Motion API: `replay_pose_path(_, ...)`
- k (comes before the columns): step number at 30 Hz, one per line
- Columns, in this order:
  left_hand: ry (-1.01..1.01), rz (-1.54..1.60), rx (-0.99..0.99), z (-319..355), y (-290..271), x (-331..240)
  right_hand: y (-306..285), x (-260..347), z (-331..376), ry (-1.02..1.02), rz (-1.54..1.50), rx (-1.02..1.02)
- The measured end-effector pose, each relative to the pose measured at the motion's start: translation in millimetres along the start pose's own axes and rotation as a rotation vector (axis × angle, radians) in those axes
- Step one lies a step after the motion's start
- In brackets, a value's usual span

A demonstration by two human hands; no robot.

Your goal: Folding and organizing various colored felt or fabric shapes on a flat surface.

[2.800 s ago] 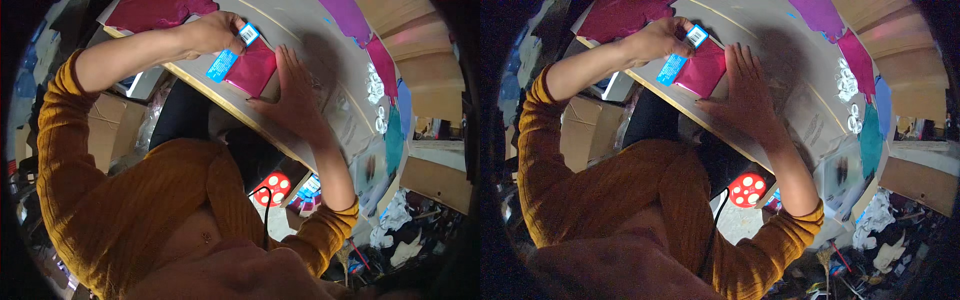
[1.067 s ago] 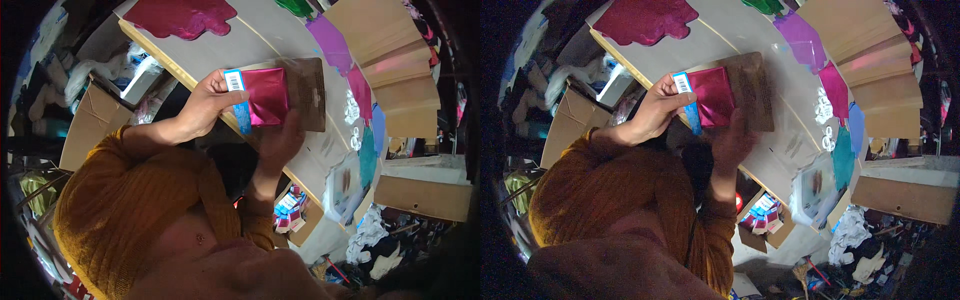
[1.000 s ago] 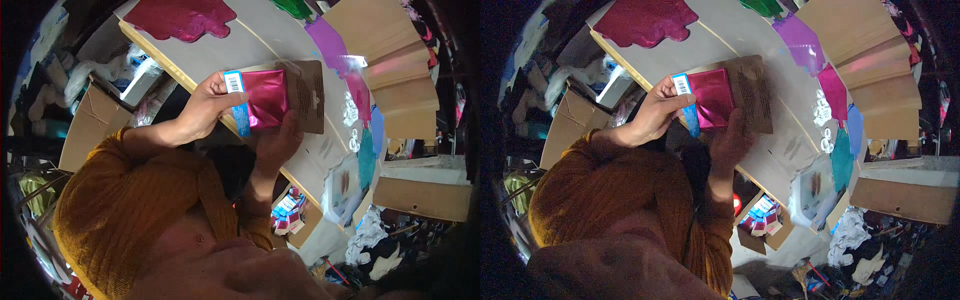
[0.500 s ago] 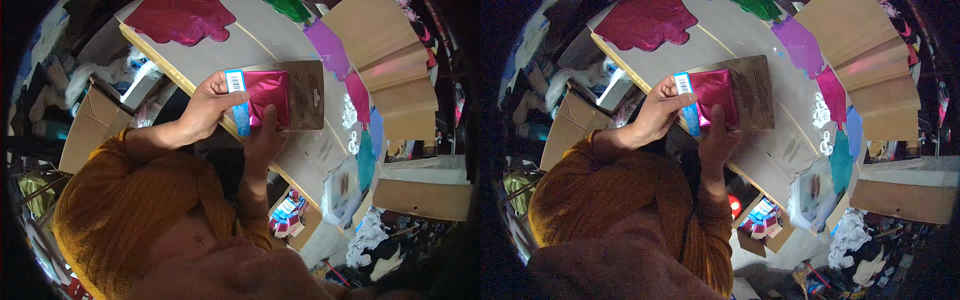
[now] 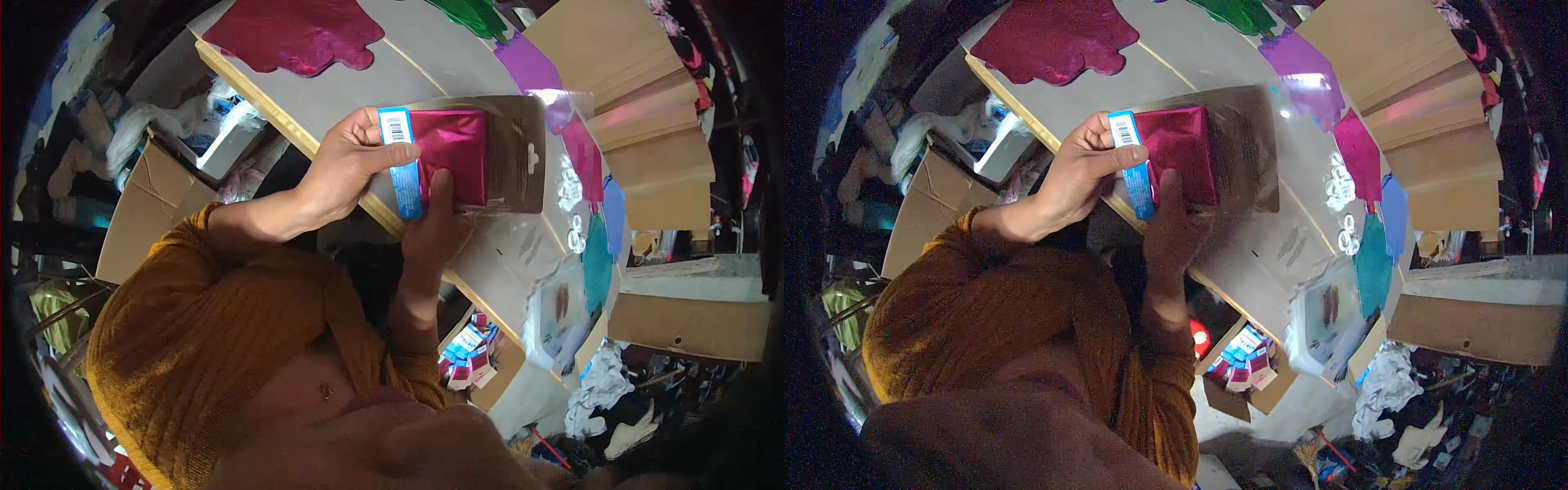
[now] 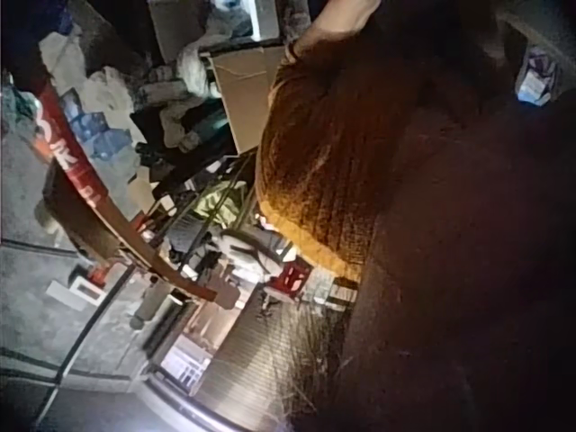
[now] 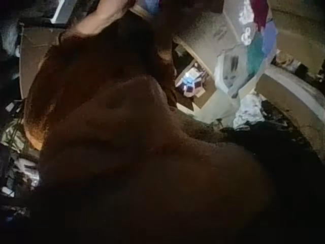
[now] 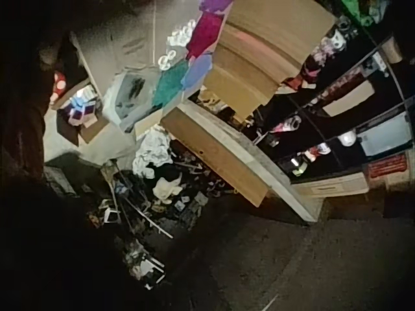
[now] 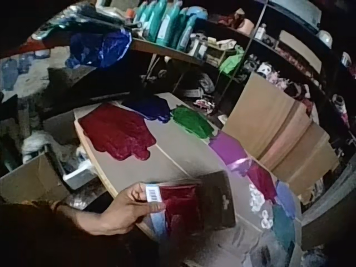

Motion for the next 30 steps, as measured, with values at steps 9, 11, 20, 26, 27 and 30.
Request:
replay_pose_path(9, -0.079, -0.079, -0.042, -3, -17, 2, 11, 0, 2, -0.063, 0.073, 0.079)
replay_pose_path(11, -0.047, -0.082, -0.053, -4, -15, 1, 14, 2, 6, -0.049, 0.076, 0.069)
replay_pose_path(20, -0.053, 0.001, -0.046, -4, -8, -8, 17, 0, -3, -0.084, 0.003, 0.190)
replay_pose_path(26, -0.051, 0.026, -0.028, -9, -13, -7, 15, -17, -4, 0.069, 0.154, 0.277)
replay_pose_path(27, -0.058, 0.031, -0.025, -9, -14, -8, 13, -25, -6, 0.132, 0.193, 0.331)
replay_pose_path(30, -0.045, -0.002, -0.067, -15, -13, -16, -13, -16, -13, -0.412, 0.606, 0.251)
Point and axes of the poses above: each hand's wrist, its own z-axis away from the middle knuckle, its own y-axis out of the palm, x = y × z, the point moved 5 cm from there along -z, towards the middle knuckle, and after that the axes turned 5 degrees about -z, right-handed, at the moved point
